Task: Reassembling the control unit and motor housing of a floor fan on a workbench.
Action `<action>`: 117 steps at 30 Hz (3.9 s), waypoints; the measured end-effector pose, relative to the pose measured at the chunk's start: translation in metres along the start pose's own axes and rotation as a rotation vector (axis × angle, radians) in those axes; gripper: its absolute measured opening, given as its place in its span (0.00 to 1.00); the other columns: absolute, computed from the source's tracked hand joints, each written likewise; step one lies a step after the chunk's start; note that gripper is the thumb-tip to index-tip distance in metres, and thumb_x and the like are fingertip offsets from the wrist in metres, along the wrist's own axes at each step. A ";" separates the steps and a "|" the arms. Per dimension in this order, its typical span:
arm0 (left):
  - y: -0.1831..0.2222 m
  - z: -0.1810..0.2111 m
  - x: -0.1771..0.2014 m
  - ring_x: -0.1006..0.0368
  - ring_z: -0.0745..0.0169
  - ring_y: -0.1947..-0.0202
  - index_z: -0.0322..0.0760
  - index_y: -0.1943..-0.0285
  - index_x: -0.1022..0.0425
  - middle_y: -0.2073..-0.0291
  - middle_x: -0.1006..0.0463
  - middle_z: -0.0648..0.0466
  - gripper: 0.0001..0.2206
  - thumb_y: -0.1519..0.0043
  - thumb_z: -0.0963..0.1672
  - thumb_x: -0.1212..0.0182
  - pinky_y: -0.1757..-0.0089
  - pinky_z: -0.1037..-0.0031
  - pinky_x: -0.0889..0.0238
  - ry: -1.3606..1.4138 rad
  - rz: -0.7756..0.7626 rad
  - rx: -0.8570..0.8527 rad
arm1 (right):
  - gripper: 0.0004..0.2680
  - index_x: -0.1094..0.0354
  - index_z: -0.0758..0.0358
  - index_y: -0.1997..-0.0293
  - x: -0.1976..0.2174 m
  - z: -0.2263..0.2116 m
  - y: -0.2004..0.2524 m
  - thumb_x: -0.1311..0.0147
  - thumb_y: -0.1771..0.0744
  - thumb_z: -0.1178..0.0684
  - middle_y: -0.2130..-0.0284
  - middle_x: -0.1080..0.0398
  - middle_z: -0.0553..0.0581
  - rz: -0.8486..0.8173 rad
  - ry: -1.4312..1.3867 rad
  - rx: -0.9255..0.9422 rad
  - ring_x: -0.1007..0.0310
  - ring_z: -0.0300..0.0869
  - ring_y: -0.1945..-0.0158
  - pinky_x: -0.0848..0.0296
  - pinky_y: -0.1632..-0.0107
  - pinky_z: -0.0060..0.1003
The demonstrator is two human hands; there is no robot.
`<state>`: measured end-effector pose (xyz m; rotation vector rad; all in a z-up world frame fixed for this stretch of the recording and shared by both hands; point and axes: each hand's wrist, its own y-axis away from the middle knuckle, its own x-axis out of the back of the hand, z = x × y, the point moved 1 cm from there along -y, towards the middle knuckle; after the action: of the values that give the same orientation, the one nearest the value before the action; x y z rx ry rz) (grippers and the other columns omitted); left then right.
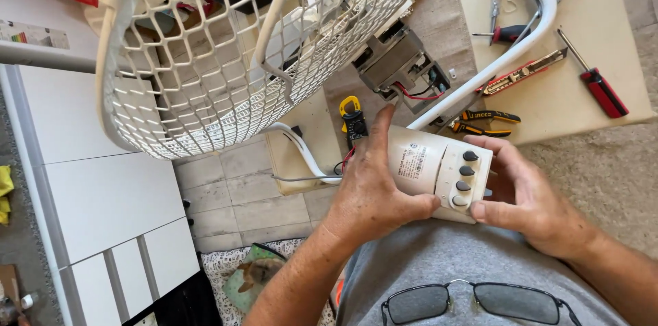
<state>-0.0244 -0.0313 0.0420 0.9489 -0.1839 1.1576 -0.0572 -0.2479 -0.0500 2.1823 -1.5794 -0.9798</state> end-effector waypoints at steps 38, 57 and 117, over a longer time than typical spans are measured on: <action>0.005 -0.005 -0.013 0.34 0.33 0.40 0.42 0.19 0.62 0.39 0.34 0.39 0.58 0.61 0.50 0.30 0.44 0.47 0.41 -0.055 0.100 -0.098 | 0.27 0.42 0.69 0.32 0.014 0.024 -0.014 0.50 0.41 0.62 0.50 0.30 0.70 0.085 -0.298 -0.012 0.28 0.57 0.53 0.28 0.53 0.53; 0.009 -0.011 -0.019 0.36 0.35 0.39 0.37 0.19 0.61 0.43 0.37 0.41 0.58 0.59 0.54 0.30 0.45 0.46 0.39 -0.085 0.143 -0.165 | 0.25 0.38 0.68 0.34 0.013 0.016 -0.011 0.46 0.40 0.59 0.52 0.27 0.68 0.127 -0.153 -0.038 0.27 0.51 0.52 0.26 0.52 0.46; -0.008 -0.041 -0.002 0.29 0.54 0.40 0.44 0.36 0.30 0.44 0.27 0.49 0.40 0.60 0.57 0.28 0.42 0.67 0.37 0.126 0.074 -0.345 | 0.31 0.37 0.59 0.33 0.001 -0.008 0.006 0.34 0.44 0.54 0.48 0.23 0.56 0.091 0.146 0.010 0.19 0.42 0.49 0.18 0.47 0.39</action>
<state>-0.0324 -0.0042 0.0112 0.5676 -0.3078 1.2031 -0.0562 -0.2519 -0.0413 2.1157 -1.6029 -0.7690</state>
